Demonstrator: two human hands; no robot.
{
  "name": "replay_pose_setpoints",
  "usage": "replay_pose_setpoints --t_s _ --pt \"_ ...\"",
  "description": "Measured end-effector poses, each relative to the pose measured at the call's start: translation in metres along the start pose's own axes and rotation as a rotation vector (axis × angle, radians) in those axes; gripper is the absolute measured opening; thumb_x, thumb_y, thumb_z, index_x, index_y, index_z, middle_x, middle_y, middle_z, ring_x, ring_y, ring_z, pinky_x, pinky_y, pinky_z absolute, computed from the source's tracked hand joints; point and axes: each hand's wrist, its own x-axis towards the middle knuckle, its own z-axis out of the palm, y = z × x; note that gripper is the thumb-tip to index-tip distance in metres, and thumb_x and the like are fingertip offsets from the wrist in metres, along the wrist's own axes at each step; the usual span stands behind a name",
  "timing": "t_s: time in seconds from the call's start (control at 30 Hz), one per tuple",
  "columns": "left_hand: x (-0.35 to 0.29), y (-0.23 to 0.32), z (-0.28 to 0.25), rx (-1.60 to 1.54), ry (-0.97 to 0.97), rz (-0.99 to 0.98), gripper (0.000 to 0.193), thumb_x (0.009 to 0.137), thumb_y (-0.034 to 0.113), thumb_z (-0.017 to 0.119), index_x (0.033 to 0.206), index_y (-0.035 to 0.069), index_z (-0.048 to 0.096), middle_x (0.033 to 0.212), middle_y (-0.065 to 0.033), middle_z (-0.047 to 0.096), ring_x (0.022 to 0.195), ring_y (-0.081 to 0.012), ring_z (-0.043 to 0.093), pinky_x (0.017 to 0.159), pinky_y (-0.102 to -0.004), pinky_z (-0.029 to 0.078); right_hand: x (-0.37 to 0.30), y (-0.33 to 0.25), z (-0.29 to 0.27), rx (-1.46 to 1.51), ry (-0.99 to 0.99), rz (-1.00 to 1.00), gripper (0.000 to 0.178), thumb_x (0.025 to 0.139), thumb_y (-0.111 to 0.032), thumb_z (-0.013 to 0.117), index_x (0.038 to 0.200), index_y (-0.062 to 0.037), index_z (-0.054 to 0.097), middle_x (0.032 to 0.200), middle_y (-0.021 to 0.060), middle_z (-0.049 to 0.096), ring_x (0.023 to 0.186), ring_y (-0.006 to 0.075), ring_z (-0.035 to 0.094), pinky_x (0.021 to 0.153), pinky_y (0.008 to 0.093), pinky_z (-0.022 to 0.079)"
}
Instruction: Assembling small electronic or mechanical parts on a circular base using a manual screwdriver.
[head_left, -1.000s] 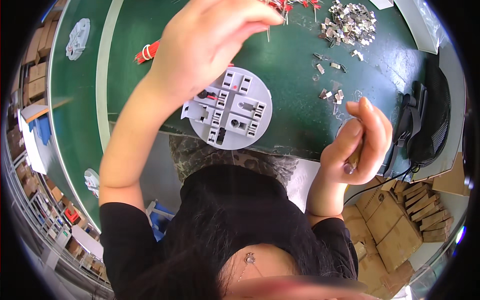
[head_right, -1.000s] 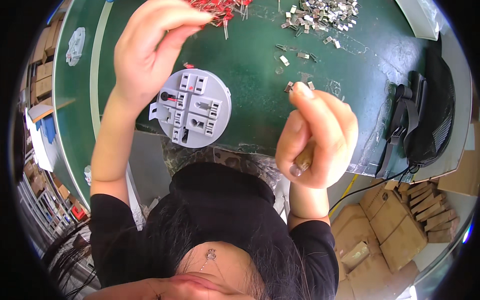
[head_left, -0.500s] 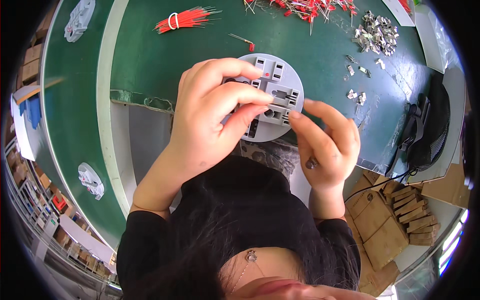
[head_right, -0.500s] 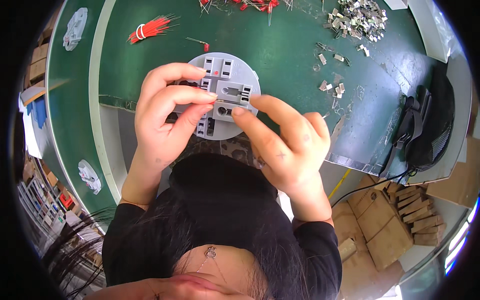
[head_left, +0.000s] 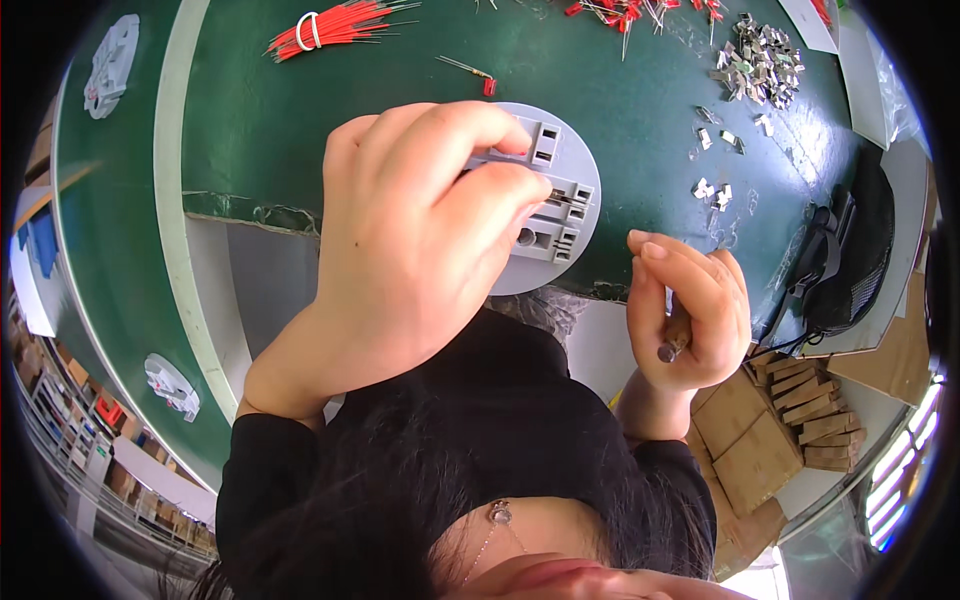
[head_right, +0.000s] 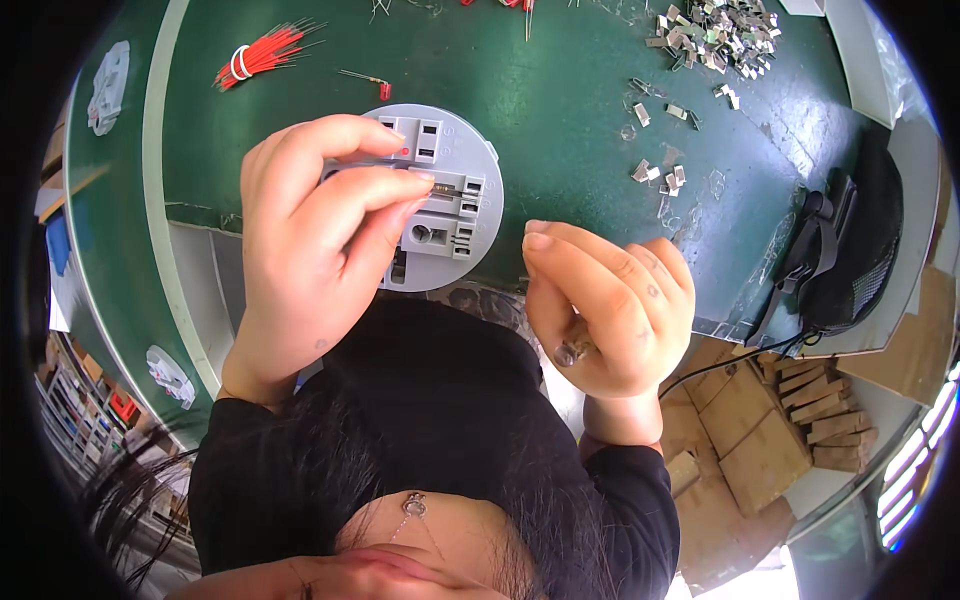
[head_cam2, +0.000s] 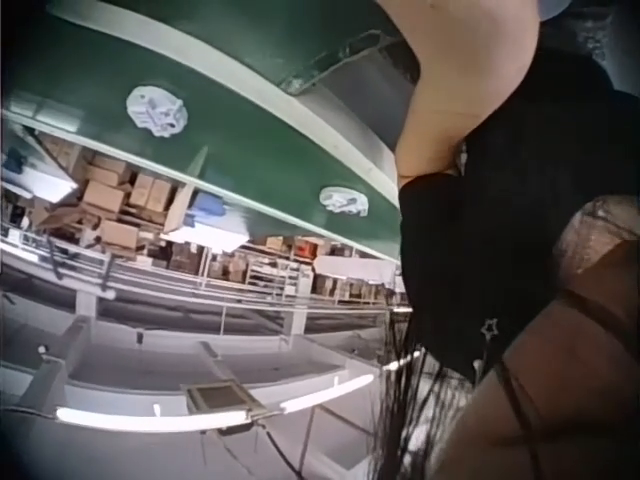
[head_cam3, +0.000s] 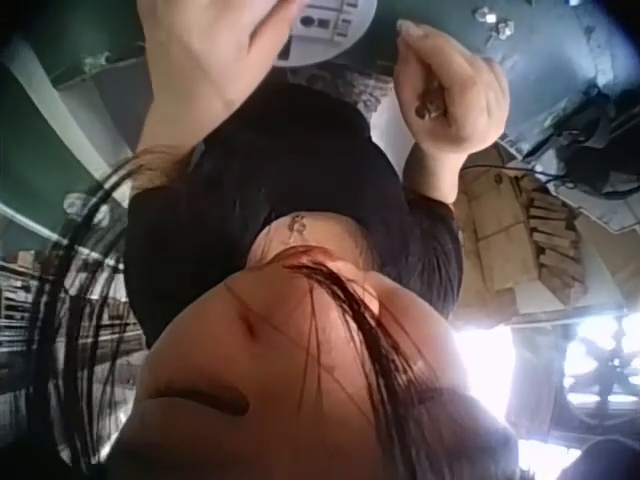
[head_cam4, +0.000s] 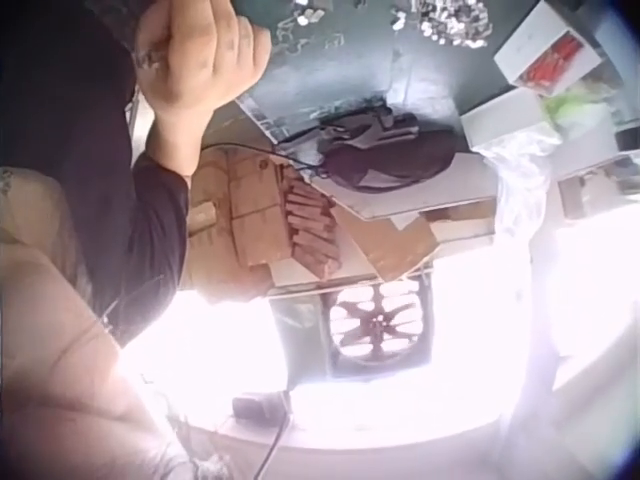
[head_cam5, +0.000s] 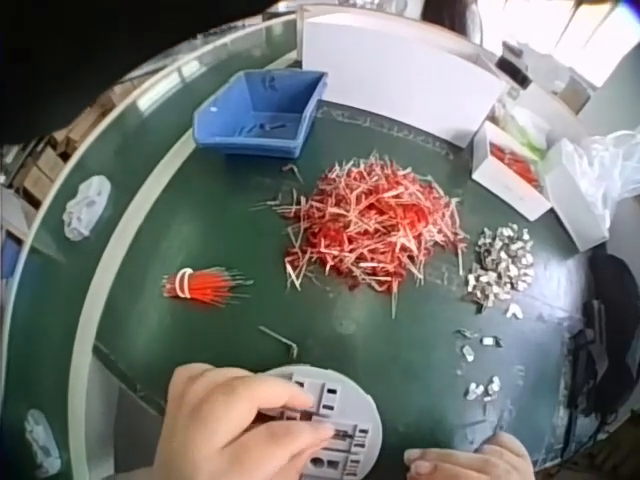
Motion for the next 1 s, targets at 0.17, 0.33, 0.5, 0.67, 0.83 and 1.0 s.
replay_pose_setpoints --t_s 0.17,0.33,0.5,0.67,0.83,1.0 --pt "-0.001 0.004 0.000 0.118 -0.021 0.035 0.024 0.074 -0.004 0.079 0.093 0.009 0.074 0.111 -0.0057 0.063 0.093 -0.0223 0.059 0.080 -0.0342 0.048 0.010 -0.004 0.002 0.040 -0.072 0.056 0.033 0.074 0.013 0.075 0.099 -0.0057 0.066 0.090 0.0050 0.078 0.049 0.0075 0.042 0.051 0.0227 0.032" --pt "-0.004 -0.003 0.010 -0.100 0.044 -0.060 0.025 0.073 -0.005 0.078 0.092 0.008 0.071 0.111 -0.0068 0.062 0.095 -0.0246 0.060 0.082 -0.0358 0.048 0.013 -0.001 0.005 0.055 -0.108 0.040 0.035 0.072 0.013 0.075 0.099 -0.0059 0.066 0.091 0.0042 0.078 0.048 0.0066 0.040 0.050 0.0226 0.031" --pt "-0.001 0.000 0.010 -0.110 0.063 -0.108 0.022 0.072 -0.007 0.076 0.086 0.006 0.065 0.111 -0.0083 0.061 0.097 -0.0272 0.060 0.083 -0.0373 0.049 0.016 0.002 0.004 0.081 -0.125 0.002 0.033 0.072 0.011 0.078 0.099 -0.0058 0.066 0.092 0.0052 0.078 0.050 0.0085 0.044 0.052 0.0232 0.033" --pt "0.014 0.013 0.008 0.067 0.027 -0.079 0.021 0.071 -0.007 0.074 0.079 0.004 0.059 0.111 -0.0100 0.062 0.102 -0.0289 0.060 0.086 -0.0391 0.049 0.030 0.010 -0.002 0.021 -0.152 -0.115 0.028 0.073 0.002 0.081 0.096 -0.0073 0.068 0.091 0.0051 0.077 0.058 0.0125 0.058 0.054 0.0253 0.037" --pt "0.013 0.010 0.009 0.123 -0.008 -0.049 0.022 0.069 -0.008 0.073 0.078 0.004 0.056 0.117 -0.0126 0.063 0.103 -0.0311 0.062 0.085 -0.0393 0.051 0.034 0.018 -0.003 -0.019 -0.219 -0.174 0.026 0.073 -0.004 0.082 0.095 -0.0092 0.069 0.090 0.0036 0.075 0.067 0.0149 0.064 0.056 0.0271 0.038" --pt "0.003 -0.001 0.014 -0.121 0.051 -0.082 0.023 0.067 -0.009 0.072 0.078 0.003 0.055 0.125 -0.0156 0.064 0.101 -0.0329 0.064 0.081 -0.0380 0.052 0.033 0.020 -0.001 -0.117 -0.279 -0.245 0.027 0.072 -0.007 0.083 0.094 -0.0107 0.069 0.091 0.0023 0.073 0.067 0.0144 0.063 0.055 0.0281 0.038"
